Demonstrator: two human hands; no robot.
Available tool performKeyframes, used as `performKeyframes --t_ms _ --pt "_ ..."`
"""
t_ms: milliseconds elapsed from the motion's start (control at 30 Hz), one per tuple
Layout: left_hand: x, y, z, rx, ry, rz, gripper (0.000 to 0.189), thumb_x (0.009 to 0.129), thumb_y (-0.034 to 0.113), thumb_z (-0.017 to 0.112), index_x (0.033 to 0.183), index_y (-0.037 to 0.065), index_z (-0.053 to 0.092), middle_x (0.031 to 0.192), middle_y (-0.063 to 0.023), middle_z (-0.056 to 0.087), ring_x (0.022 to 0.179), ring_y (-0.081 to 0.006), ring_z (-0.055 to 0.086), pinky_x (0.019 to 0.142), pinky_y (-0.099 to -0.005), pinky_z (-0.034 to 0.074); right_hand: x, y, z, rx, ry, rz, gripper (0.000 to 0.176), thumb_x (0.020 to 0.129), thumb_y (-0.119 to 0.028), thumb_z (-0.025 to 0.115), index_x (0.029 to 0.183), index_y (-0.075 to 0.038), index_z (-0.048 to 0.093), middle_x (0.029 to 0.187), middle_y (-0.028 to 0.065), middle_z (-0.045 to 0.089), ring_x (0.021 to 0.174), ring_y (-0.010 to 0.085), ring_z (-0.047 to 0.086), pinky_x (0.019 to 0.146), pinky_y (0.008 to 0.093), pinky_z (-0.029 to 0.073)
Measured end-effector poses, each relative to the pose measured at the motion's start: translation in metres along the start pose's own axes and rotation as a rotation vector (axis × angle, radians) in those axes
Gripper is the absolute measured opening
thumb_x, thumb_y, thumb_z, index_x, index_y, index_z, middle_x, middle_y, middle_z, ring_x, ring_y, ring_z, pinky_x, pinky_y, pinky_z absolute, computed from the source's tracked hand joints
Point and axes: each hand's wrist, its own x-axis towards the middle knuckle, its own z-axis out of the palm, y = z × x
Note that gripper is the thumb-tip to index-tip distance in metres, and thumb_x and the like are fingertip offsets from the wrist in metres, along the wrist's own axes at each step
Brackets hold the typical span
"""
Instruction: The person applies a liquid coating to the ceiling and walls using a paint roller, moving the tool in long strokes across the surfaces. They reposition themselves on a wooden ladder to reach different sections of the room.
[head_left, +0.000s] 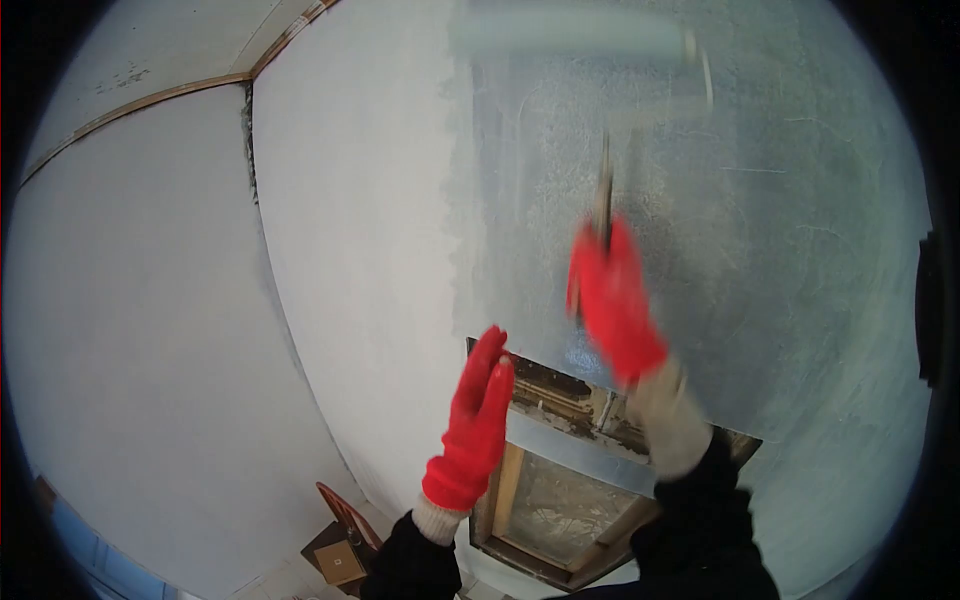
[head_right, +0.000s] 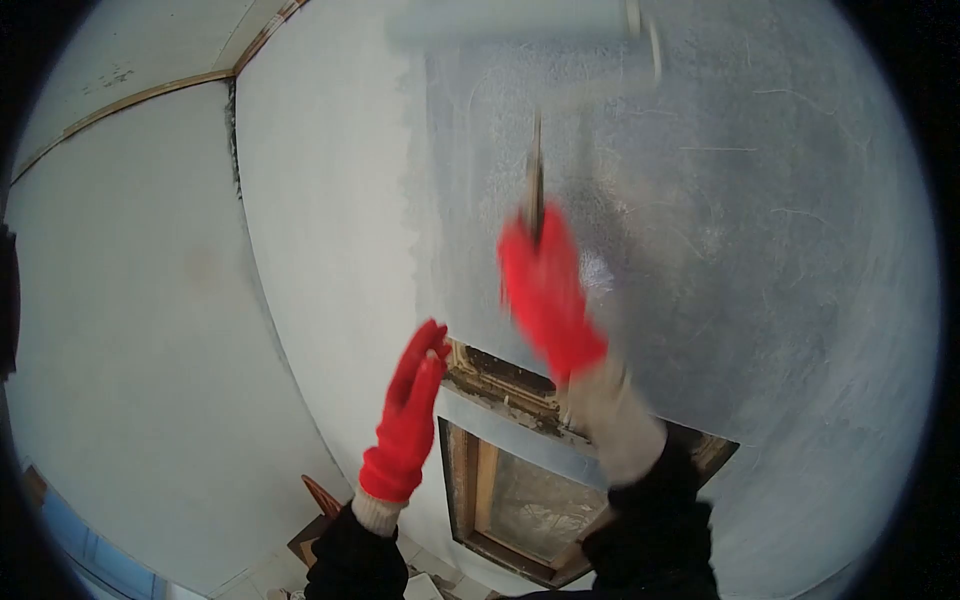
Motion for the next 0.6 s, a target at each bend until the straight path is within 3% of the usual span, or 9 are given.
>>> performKeyframes --t_ms 33,67,100,200,367,433,500,533,600 --pt "-0.009 -0.015 -0.005 0.008 0.006 -0.028 0.044 0.097 0.021 0.043 0.138 0.004 0.036 0.133 -0.0081 0.045 0.12 -0.0167 0.044 0.102 -0.0315 0.033 -0.042 0.031 0.003 0.023 0.039 0.037 0.014 0.091 -0.02 0.051 0.084 -0.008 0.047 0.059 0.0007 0.045 0.048 0.0117 0.047 0.044 0.0286 0.04" --pt "-0.02 -0.028 -0.009 0.099 -0.013 -0.023 0.042 0.097 0.018 0.044 0.136 0.003 0.038 0.13 -0.007 0.047 0.116 -0.0141 0.045 0.1 -0.0294 0.034 -0.084 0.118 -0.01 -0.79 0.066 -0.352 0.012 0.092 -0.017 0.051 0.088 -0.007 0.047 0.06 0.0024 0.047 0.049 0.0123 0.048 0.045 0.0292 0.04" --pt "-0.033 -0.044 -0.01 0.045 0.007 -0.065 0.042 0.097 0.018 0.044 0.136 0.003 0.038 0.128 -0.0075 0.049 0.113 -0.0139 0.046 0.099 -0.0288 0.035 -0.123 0.087 -0.002 -0.061 -0.027 0.25 0.01 0.091 -0.015 0.052 0.093 -0.005 0.048 0.065 0.0058 0.05 0.053 0.0153 0.052 0.048 0.031 0.042" --pt "-0.071 -0.093 -0.021 0.083 -0.018 -0.225 0.043 0.096 0.018 0.046 0.136 0.003 0.038 0.131 -0.0105 0.047 0.119 -0.0175 0.045 0.101 -0.0297 0.034 -0.231 0.16 0.004 -0.094 0.007 0.447 0.018 0.084 -0.015 0.056 0.097 -0.005 0.047 0.072 0.0093 0.054 0.062 0.0203 0.057 0.055 0.0349 0.045" --pt "-0.11 -0.126 -0.023 0.008 -0.003 -0.535 0.04 0.095 0.019 0.047 0.132 0.003 0.044 0.128 -0.0101 0.052 0.116 -0.0158 0.047 0.098 -0.0278 0.036 -0.288 0.202 0.036 -0.132 0.076 0.413 0.027 0.086 -0.021 0.061 0.1 -0.003 0.047 0.083 0.0089 0.06 0.071 0.0204 0.06 0.063 0.0343 0.048" --pt "-0.113 -0.129 -0.022 0.04 0.01 -0.535 0.039 0.095 0.02 0.048 0.131 0.004 0.046 0.126 -0.0089 0.053 0.114 -0.014 0.048 0.096 -0.0272 0.037 -0.295 0.217 0.045 -0.085 0.117 0.368 0.029 0.086 -0.022 0.062 0.102 -0.003 0.048 0.084 0.0077 0.06 0.071 0.0194 0.06 0.064 0.0338 0.049" --pt "-0.118 -0.143 -0.027 0.037 0.061 -0.557 0.038 0.095 0.02 0.048 0.13 0.005 0.048 0.124 -0.0084 0.055 0.113 -0.0139 0.049 0.095 -0.0271 0.038 -0.295 0.218 0.053 0.03 0.172 0.498 0.028 0.086 -0.021 0.063 0.103 -0.004 0.048 0.089 0.0073 0.059 0.078 0.0165 0.06 0.068 0.0325 0.049" --pt "-0.119 -0.147 -0.03 0.039 0.064 -0.555 0.038 0.095 0.02 0.048 0.13 0.005 0.048 0.124 -0.0084 0.055 0.113 -0.0139 0.049 0.095 -0.0271 0.038 -0.296 0.255 0.062 0.033 0.17 0.496 0.028 0.086 -0.021 0.063 0.103 -0.004 0.048 0.089 0.0073 0.059 0.078 0.0165 0.06 0.068 0.0325 0.049" --pt "-0.12 -0.153 -0.036 0.067 0.064 -0.603 0.038 0.095 0.021 0.049 0.13 0.007 0.049 0.12 -0.0069 0.057 0.105 -0.012 0.051 0.09 -0.0264 0.041 -0.299 0.355 0.083 0.633 0.008 -0.695 0.03 0.086 -0.021 0.063 0.105 -0.004 0.047 0.094 0.0079 0.059 0.086 0.0147 0.059 0.073 0.0311 0.049"
